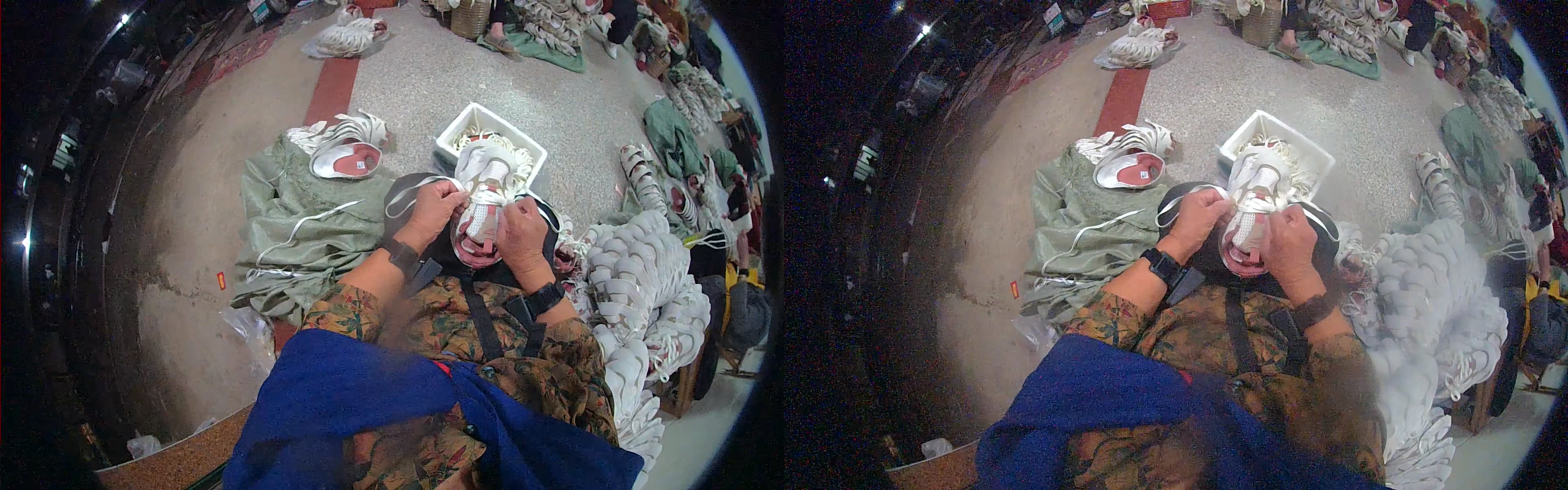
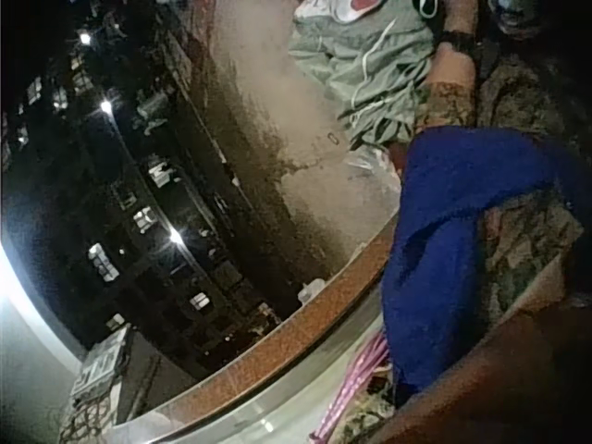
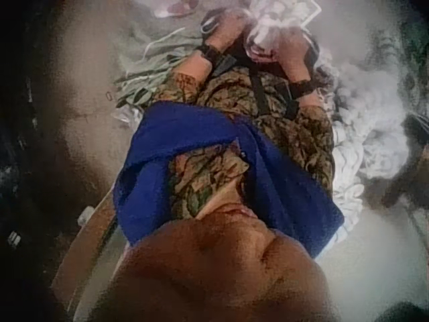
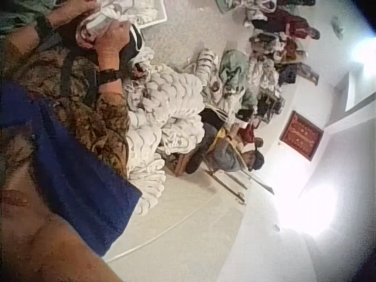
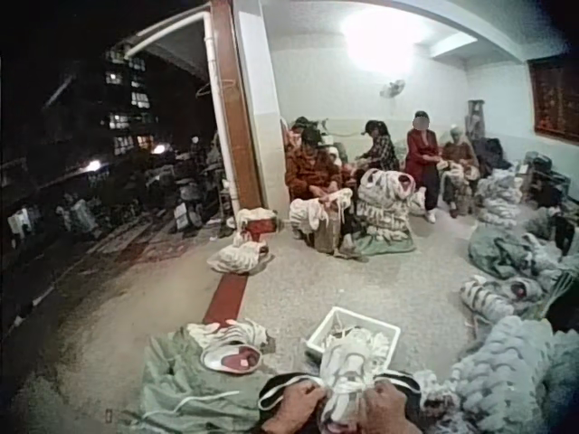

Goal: Lacing and tying a white shoe in a factory setting.

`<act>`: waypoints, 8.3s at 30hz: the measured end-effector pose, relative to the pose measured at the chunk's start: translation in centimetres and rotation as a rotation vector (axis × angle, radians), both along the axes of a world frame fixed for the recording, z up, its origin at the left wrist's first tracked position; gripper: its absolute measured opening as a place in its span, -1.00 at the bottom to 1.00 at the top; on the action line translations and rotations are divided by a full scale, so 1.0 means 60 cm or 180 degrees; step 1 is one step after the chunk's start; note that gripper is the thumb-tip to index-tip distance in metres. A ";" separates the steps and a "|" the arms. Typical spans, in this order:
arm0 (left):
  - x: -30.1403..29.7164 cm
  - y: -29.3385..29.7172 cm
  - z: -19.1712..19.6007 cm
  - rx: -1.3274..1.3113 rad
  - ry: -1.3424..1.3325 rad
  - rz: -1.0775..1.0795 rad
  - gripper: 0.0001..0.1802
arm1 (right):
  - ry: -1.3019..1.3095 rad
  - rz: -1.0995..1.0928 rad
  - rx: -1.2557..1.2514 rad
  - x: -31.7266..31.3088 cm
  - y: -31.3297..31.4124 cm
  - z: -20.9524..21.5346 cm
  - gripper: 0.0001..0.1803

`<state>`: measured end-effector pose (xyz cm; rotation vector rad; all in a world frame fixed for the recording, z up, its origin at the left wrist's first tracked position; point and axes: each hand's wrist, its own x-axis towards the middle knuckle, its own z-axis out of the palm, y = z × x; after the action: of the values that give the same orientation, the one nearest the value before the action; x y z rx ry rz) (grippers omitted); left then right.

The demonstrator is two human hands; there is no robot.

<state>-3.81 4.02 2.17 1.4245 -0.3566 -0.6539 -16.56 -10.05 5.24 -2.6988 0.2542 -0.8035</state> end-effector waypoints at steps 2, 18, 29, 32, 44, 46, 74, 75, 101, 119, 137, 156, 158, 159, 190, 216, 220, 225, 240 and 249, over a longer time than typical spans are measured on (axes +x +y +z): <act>-0.001 -0.003 -0.004 0.0054 -0.0130 -0.0002 -0.84 | -0.0018 0.0328 0.0060 0.009 0.003 0.001 -0.92; -0.010 -0.008 0.002 0.0619 -0.1563 0.0324 -0.79 | 0.0275 0.0457 0.0305 0.030 0.017 -0.008 -0.73; -0.011 -0.011 0.001 0.1234 -0.1730 0.0315 -0.79 | 0.0149 0.0541 0.0239 0.035 0.016 -0.016 -0.74; -0.016 -0.011 0.004 0.1314 -0.1717 0.0401 -0.79 | 0.0048 0.0591 0.0172 0.041 0.015 -0.023 -0.78; -0.051 0.004 0.026 0.1943 -0.4073 -0.0301 -0.86 | 0.0453 0.0295 -0.0155 0.060 0.010 -0.029 -0.91; -0.043 0.000 0.017 0.1984 -0.3931 -0.0319 -0.87 | 0.0648 0.0280 -0.0328 0.061 0.010 -0.025 -0.90; -0.010 0.004 0.005 0.0825 -0.1422 0.0112 -0.84 | -0.0182 -0.0344 -0.0841 -0.009 -0.097 0.076 -0.89; -0.017 0.003 0.015 0.0965 -0.1839 0.0020 -0.81 | -0.0231 -0.0297 -0.0846 -0.018 -0.103 0.082 -0.92; -0.060 -0.059 0.053 0.1690 -0.3515 -0.0855 -0.84 | 0.0004 -0.0224 0.0947 0.005 -0.037 -0.044 -0.88; -0.035 -0.032 0.068 0.0720 -0.2594 -0.0787 -0.83 | -0.0137 -0.0431 0.1805 0.005 -0.053 -0.055 -0.92; 0.004 -0.055 0.037 0.1002 -0.2746 -0.1584 -0.82 | -0.0281 -0.0622 0.1520 0.005 -0.038 -0.080 -0.90; -0.006 -0.014 0.069 0.0517 -0.1774 -0.1557 -0.75 | -0.0409 0.0398 0.3570 0.002 -0.039 -0.047 -0.88; -0.006 -0.010 0.068 0.0581 -0.1428 -0.1487 -0.78 | -0.0655 0.0489 0.4387 0.003 -0.039 -0.051 -0.89; -0.006 -0.010 0.068 0.0598 -0.1441 -0.1498 -0.78 | -0.0762 0.0487 0.4583 0.004 -0.040 -0.052 -0.92; -0.026 -0.050 0.102 0.2340 -0.4053 -0.1260 -0.84 | -0.1117 0.0550 0.5799 0.007 -0.043 -0.062 -0.93; -0.034 -0.050 0.053 0.1320 -0.3929 -0.0808 -0.88 | -0.1274 0.0558 0.5915 0.007 -0.045 -0.073 -0.94; -0.040 -0.044 0.060 0.1487 -0.4282 -0.0934 -0.86 | -0.1394 0.0672 0.5902 0.006 -0.045 -0.075 -0.95; -0.050 -0.059 0.044 0.0962 -0.3617 -0.0426 -0.90 | -0.1361 0.0462 0.5916 0.006 -0.042 -0.073 -0.95; -0.047 -0.074 0.060 0.1675 -0.4893 -0.1255 -0.82 | -0.1411 0.0559 0.6011 0.007 -0.045 -0.082 -0.95; -0.027 -0.082 0.070 0.1950 -0.4598 -0.1873 -0.78 | -0.1576 0.0570 0.6106 0.010 -0.047 -0.085 -0.95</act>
<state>-5.42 -0.88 6.36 2.2348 -1.8739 -0.0343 -15.97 -12.88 0.12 -0.6968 0.3565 -0.5530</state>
